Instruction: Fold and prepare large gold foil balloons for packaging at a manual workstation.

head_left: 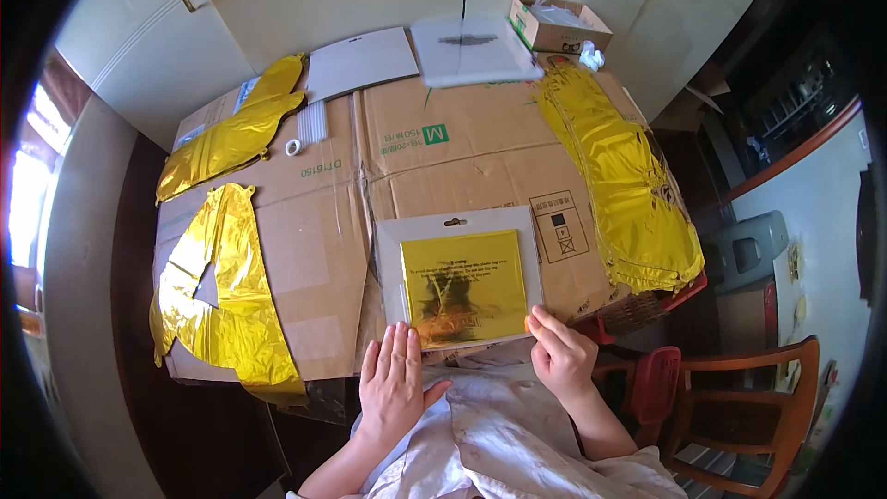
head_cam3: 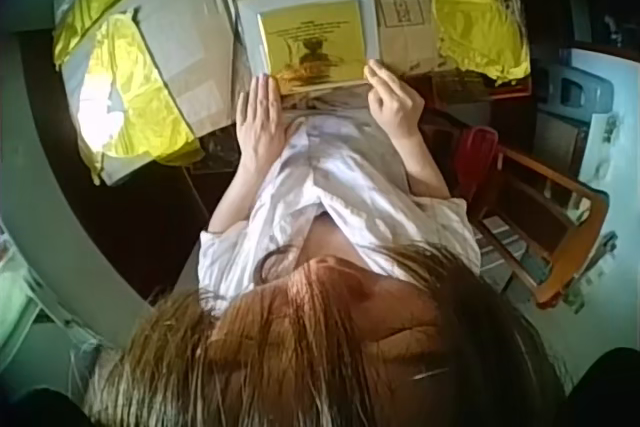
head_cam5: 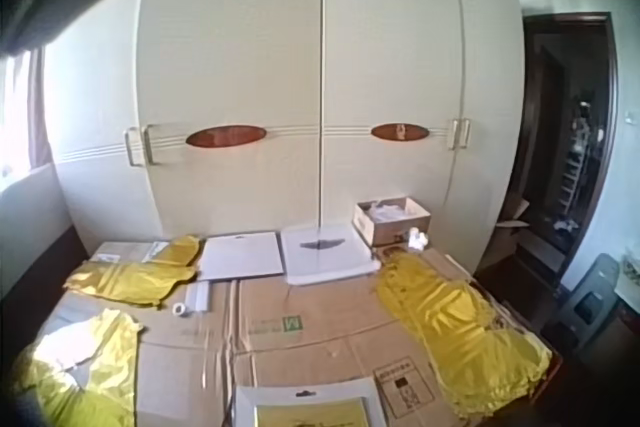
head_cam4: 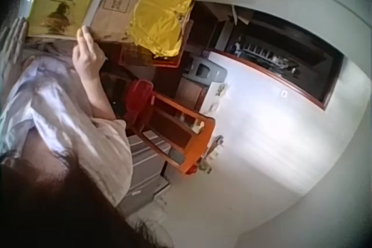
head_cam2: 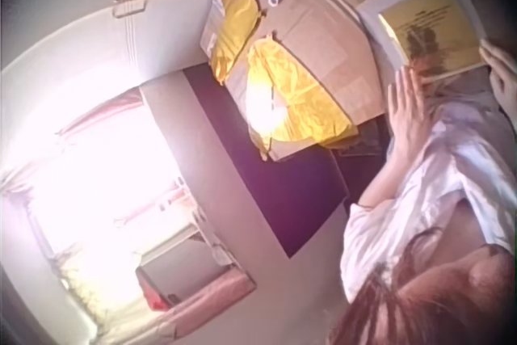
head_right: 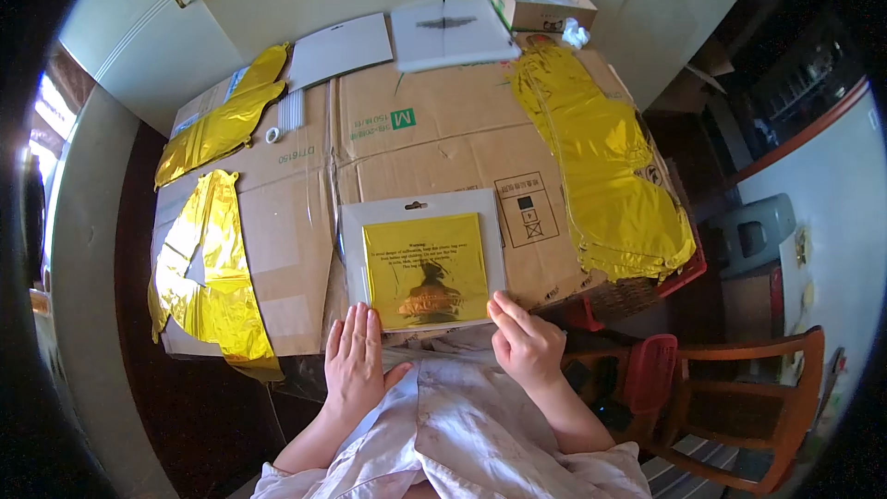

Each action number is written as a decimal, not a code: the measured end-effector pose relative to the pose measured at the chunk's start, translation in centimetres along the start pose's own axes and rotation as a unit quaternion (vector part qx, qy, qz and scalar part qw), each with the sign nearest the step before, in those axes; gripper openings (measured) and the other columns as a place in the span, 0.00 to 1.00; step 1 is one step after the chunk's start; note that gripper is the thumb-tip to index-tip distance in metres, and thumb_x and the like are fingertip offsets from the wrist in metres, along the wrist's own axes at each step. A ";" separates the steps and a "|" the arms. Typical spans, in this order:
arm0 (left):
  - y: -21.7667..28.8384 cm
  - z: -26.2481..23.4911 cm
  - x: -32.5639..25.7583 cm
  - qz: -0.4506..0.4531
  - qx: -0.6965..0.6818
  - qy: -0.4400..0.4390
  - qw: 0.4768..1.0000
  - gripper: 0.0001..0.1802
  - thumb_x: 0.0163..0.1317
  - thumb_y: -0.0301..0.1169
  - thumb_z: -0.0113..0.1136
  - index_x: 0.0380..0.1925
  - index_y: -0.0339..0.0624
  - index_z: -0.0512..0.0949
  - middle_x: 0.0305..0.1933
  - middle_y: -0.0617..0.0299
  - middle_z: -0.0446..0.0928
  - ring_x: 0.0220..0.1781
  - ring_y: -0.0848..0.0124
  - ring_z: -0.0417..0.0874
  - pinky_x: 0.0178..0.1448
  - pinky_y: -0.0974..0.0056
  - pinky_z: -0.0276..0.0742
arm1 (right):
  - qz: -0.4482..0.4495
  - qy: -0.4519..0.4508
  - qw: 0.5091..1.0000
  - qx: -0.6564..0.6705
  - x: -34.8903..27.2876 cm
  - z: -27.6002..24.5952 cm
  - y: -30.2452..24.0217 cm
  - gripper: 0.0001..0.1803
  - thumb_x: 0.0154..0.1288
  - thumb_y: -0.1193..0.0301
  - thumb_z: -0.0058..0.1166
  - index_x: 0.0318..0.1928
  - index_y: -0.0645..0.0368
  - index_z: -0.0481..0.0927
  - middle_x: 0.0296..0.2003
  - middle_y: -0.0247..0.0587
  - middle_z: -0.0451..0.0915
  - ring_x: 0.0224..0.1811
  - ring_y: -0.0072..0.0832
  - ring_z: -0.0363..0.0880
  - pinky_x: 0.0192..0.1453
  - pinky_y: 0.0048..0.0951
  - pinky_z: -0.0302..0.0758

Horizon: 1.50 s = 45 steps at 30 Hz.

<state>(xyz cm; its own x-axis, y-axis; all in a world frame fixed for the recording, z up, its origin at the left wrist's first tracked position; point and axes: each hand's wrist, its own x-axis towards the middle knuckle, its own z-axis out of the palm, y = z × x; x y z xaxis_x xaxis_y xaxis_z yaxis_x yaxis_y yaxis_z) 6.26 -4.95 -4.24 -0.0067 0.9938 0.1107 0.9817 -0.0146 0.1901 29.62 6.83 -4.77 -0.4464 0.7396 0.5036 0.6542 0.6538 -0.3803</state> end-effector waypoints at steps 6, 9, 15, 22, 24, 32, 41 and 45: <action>0.1 0.1 -2.0 0.006 -0.010 0.026 1.000 0.43 0.58 0.49 0.65 0.65 0.29 0.64 0.66 0.40 0.69 0.71 0.49 0.68 0.74 0.42 0.52 | -0.028 0.075 0.991 0.107 -4.1 0.9 1.5 0.16 0.48 0.84 0.55 0.38 0.58 0.87 0.48 0.41 0.85 0.20 0.30 0.81 0.23 0.25 0.76; -0.4 0.3 -3.2 0.031 -0.026 0.036 0.999 0.42 0.57 0.46 0.66 0.65 0.30 0.64 0.65 0.43 0.71 0.69 0.51 0.70 0.74 0.41 0.53 | 0.138 0.096 0.947 0.273 -7.0 0.4 1.8 0.15 0.56 0.83 0.58 0.46 0.62 0.78 0.43 0.43 0.82 0.21 0.20 0.76 0.27 0.18 0.70; -1.1 0.1 -3.3 0.051 -0.085 0.048 0.994 0.41 0.55 0.40 0.67 0.65 0.30 0.63 0.66 0.44 0.70 0.69 0.51 0.70 0.72 0.42 0.56 | 0.432 -0.091 0.727 0.526 -6.0 0.0 2.3 0.07 0.68 0.75 0.59 0.43 0.61 0.77 0.31 0.28 0.78 0.27 0.10 0.68 0.31 0.15 0.65; -3.9 -1.2 -0.5 -0.057 -0.425 0.165 0.888 0.52 0.51 0.23 0.68 0.73 0.36 0.49 0.70 0.38 0.63 0.63 0.51 0.75 0.67 0.52 0.69 | 0.127 0.044 0.883 0.449 -3.6 -0.1 2.4 0.05 0.64 0.78 0.60 0.40 0.61 0.80 0.33 0.35 0.84 0.32 0.21 0.81 0.39 0.22 0.76; -4.9 -1.5 -0.1 -0.067 -0.598 0.087 0.794 0.48 0.58 0.30 0.66 0.73 0.39 0.47 0.67 0.40 0.67 0.69 0.53 0.70 0.69 0.51 0.64 | 0.029 0.036 0.930 0.364 -0.6 -1.3 1.7 0.08 0.61 0.80 0.62 0.40 0.61 0.81 0.35 0.41 0.86 0.36 0.26 0.85 0.43 0.24 0.79; -5.7 0.9 1.1 0.013 -0.452 0.089 0.888 0.28 0.53 0.34 0.73 0.52 0.35 0.76 0.50 0.48 0.82 0.46 0.60 0.86 0.47 0.58 0.84 | 0.176 -0.035 0.922 0.344 0.0 -0.6 1.5 0.14 0.63 0.82 0.51 0.48 0.61 0.81 0.52 0.44 0.82 0.39 0.30 0.86 0.44 0.27 0.80; 1.1 -3.2 2.8 0.264 -0.272 0.061 0.924 0.17 0.52 0.36 0.67 0.43 0.44 0.81 0.43 0.63 0.85 0.36 0.69 0.88 0.37 0.67 0.84 | 0.001 0.237 0.969 0.077 -8.3 -8.1 2.8 0.31 0.51 0.70 0.65 0.56 0.58 0.68 0.41 0.40 0.71 0.23 0.18 0.62 0.23 0.21 0.61; 3.2 -1.5 3.8 0.324 -0.184 0.014 0.928 0.19 0.53 0.37 0.64 0.45 0.47 0.81 0.43 0.66 0.84 0.37 0.72 0.87 0.36 0.69 0.83 | -0.067 -0.021 0.997 -0.044 -6.0 -13.0 -0.1 0.16 0.46 0.62 0.73 0.37 0.49 0.85 0.32 0.25 0.76 0.19 0.20 0.72 0.21 0.21 0.68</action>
<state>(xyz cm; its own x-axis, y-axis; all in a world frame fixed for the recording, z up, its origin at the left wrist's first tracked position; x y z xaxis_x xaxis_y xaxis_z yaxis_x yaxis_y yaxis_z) 9.08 -1.39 -1.73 0.5515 0.7605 0.3427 0.6503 -0.6493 0.3943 40.20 0.29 2.37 -0.5570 0.6543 0.5114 0.6373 0.7317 -0.2420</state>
